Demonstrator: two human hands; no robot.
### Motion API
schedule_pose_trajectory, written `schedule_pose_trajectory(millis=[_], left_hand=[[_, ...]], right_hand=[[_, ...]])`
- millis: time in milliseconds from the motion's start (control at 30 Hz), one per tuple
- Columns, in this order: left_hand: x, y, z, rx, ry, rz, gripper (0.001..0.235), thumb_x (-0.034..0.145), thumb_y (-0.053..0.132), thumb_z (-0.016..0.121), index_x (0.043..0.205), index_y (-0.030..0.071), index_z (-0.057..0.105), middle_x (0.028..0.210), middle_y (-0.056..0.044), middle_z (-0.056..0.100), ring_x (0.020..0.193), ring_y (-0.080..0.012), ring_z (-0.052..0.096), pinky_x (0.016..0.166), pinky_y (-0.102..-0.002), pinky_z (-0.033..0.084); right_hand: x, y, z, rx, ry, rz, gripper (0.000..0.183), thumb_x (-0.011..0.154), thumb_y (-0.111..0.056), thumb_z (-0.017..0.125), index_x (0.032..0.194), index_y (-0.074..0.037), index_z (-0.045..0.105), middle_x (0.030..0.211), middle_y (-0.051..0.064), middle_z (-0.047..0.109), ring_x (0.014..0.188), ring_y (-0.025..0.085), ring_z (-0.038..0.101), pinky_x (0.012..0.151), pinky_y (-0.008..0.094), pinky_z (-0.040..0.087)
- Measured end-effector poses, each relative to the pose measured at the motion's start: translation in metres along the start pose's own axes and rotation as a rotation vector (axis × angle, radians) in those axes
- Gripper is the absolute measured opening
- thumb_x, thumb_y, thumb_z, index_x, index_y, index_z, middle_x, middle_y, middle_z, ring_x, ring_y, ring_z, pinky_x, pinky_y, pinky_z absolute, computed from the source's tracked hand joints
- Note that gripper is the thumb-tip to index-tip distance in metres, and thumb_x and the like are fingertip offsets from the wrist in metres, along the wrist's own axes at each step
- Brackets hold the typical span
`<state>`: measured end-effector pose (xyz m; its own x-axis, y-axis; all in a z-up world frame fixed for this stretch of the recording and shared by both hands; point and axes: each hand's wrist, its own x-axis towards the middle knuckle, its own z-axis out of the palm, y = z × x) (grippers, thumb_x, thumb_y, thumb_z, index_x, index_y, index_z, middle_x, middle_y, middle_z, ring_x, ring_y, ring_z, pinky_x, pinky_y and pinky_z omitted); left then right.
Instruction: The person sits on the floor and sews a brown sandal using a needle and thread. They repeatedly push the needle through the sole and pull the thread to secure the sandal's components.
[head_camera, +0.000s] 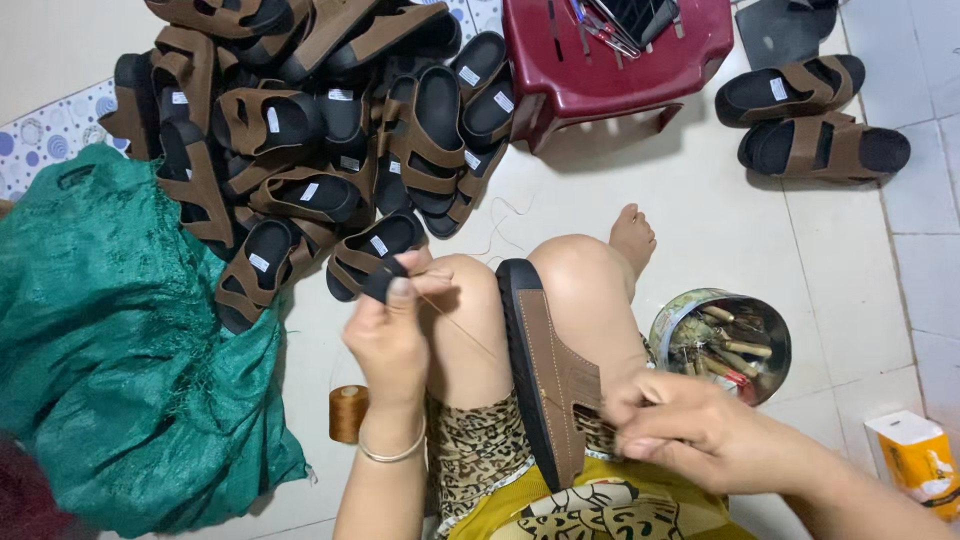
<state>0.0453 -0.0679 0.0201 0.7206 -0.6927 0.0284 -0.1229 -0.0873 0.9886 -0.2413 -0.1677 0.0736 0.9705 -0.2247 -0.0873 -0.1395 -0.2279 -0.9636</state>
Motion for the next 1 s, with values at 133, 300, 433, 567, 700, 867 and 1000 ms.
schedule_pose_trajectory(millis=[133,300,433,567,700,867,1000], left_hand=[[0.014,-0.048,-0.014,-0.684,0.075,-0.448,0.043,0.097,0.026,0.066,0.122,-0.007,0.058,0.065,-0.017,0.07,0.066,-0.0311,0.073,0.052,-0.051,0.062],[0.028,-0.087,-0.038,-0.849,0.067,-0.477,0.025,0.109,0.011,0.045,0.108,-0.007,0.063,0.049,0.006,0.02,0.036,-0.007,0.022,0.03,-0.021,0.025],[0.011,-0.137,-0.073,-0.85,0.066,-0.538,0.025,0.108,0.013,0.05,0.103,-0.006,0.064,0.047,0.005,0.021,0.033,-0.009,0.023,0.027,-0.027,0.03],[0.011,-0.117,-0.126,-0.144,-0.082,-0.669,0.026,0.103,0.023,0.061,0.092,0.0,0.067,0.081,-0.013,0.071,0.07,-0.0235,0.07,0.07,-0.041,0.063],[-0.013,-0.099,-0.141,0.716,0.063,-0.26,0.026,0.1,0.024,0.064,0.119,0.01,0.073,0.101,-0.014,0.07,0.071,-0.0221,0.069,0.069,-0.035,0.058],[-0.059,-0.035,-0.056,0.353,-0.169,-0.053,0.036,0.087,0.012,0.074,0.123,0.013,0.068,0.119,-0.003,0.072,0.109,-0.0182,0.069,0.102,-0.033,0.053],[-0.066,0.008,-0.018,0.138,-0.773,-0.183,0.084,0.085,0.03,0.079,0.152,0.001,0.038,0.162,-0.016,0.037,0.123,-0.0235,0.057,0.098,-0.034,0.059]], right_hand=[[0.028,0.012,0.019,0.2,0.082,-0.064,0.036,0.105,-0.031,0.051,0.095,-0.011,0.08,0.148,0.026,0.056,0.126,0.034,0.071,0.105,0.046,0.052],[0.043,0.096,0.056,0.93,0.529,0.01,0.054,0.11,-0.022,0.037,0.062,-0.003,0.051,0.045,0.005,0.043,0.027,0.017,0.049,0.037,0.028,0.045],[0.033,0.075,0.015,0.71,0.359,0.114,0.058,0.11,-0.025,0.041,0.057,-0.006,0.058,0.036,0.003,0.05,0.031,0.021,0.056,0.046,0.03,0.054],[-0.003,0.092,-0.037,0.268,0.708,0.703,0.032,0.099,-0.03,0.055,0.121,-0.008,0.062,0.09,0.018,0.059,0.073,0.022,0.056,0.062,0.034,0.046],[-0.031,0.085,-0.04,-0.208,0.582,0.501,0.065,0.1,-0.015,0.049,0.163,-0.007,0.032,0.137,0.014,0.059,0.101,0.02,0.07,0.102,0.036,0.05],[-0.001,0.049,-0.001,-0.462,-0.019,0.42,0.049,0.099,-0.04,0.05,0.148,-0.035,0.054,0.111,-0.001,0.062,0.091,0.02,0.062,0.079,0.041,0.052],[0.013,0.046,0.005,-0.613,-0.174,0.24,0.054,0.1,-0.04,0.055,0.154,-0.044,0.046,0.077,0.0,0.053,0.057,0.024,0.061,0.047,0.042,0.05]])
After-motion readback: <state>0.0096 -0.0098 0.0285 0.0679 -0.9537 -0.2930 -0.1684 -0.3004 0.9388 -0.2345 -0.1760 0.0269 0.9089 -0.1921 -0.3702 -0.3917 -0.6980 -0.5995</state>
